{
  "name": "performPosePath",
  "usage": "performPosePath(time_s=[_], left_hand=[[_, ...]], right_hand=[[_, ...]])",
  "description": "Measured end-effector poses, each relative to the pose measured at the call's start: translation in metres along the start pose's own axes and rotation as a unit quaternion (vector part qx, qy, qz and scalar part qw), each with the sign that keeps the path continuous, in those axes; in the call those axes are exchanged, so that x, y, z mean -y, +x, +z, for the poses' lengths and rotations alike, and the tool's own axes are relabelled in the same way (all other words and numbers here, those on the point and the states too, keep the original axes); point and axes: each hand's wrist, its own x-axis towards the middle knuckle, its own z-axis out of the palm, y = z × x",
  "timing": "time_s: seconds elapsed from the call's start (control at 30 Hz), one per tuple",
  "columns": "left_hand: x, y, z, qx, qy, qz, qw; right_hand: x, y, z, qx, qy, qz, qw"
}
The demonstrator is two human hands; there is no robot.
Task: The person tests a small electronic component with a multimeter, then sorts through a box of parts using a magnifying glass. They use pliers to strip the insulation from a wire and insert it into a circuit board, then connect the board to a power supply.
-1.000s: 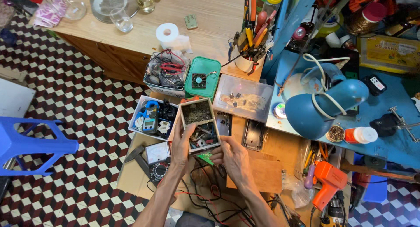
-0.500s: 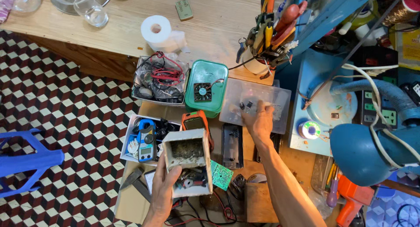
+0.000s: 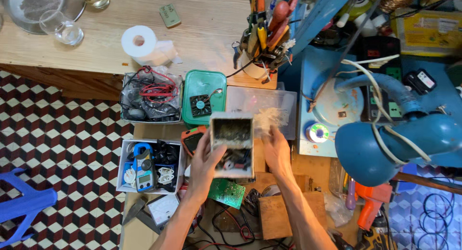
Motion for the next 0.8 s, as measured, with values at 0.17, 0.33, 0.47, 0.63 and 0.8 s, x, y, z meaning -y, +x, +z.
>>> performPosePath(time_s=[0.17, 0.33, 0.47, 0.63, 0.8], left_hand=[[0.049, 0.084, 0.059, 0.085, -0.025, 0.02, 0.996], [0.101, 0.125, 0.09, 0.077, 0.051, 0.073, 0.993], [0.109, 0.129, 0.102, 0.065, 0.166, 0.132, 0.975], [0.092, 0.101, 0.111, -0.064, 0.376, 0.181, 0.907], [0.091, -0.028, 0.13, 0.032, -0.016, -0.004, 0.999]], right_hand=[[-0.028, -0.15, -0.081, -0.085, 0.148, 0.118, 0.978], [-0.091, -0.24, -0.117, -0.163, 0.219, 0.225, 0.935], [-0.13, -0.274, -0.142, -0.182, 0.199, 0.28, 0.921], [-0.098, -0.278, -0.175, -0.126, 0.07, 0.146, 0.979], [-0.034, -0.276, -0.213, -0.125, 0.078, 0.023, 0.989]])
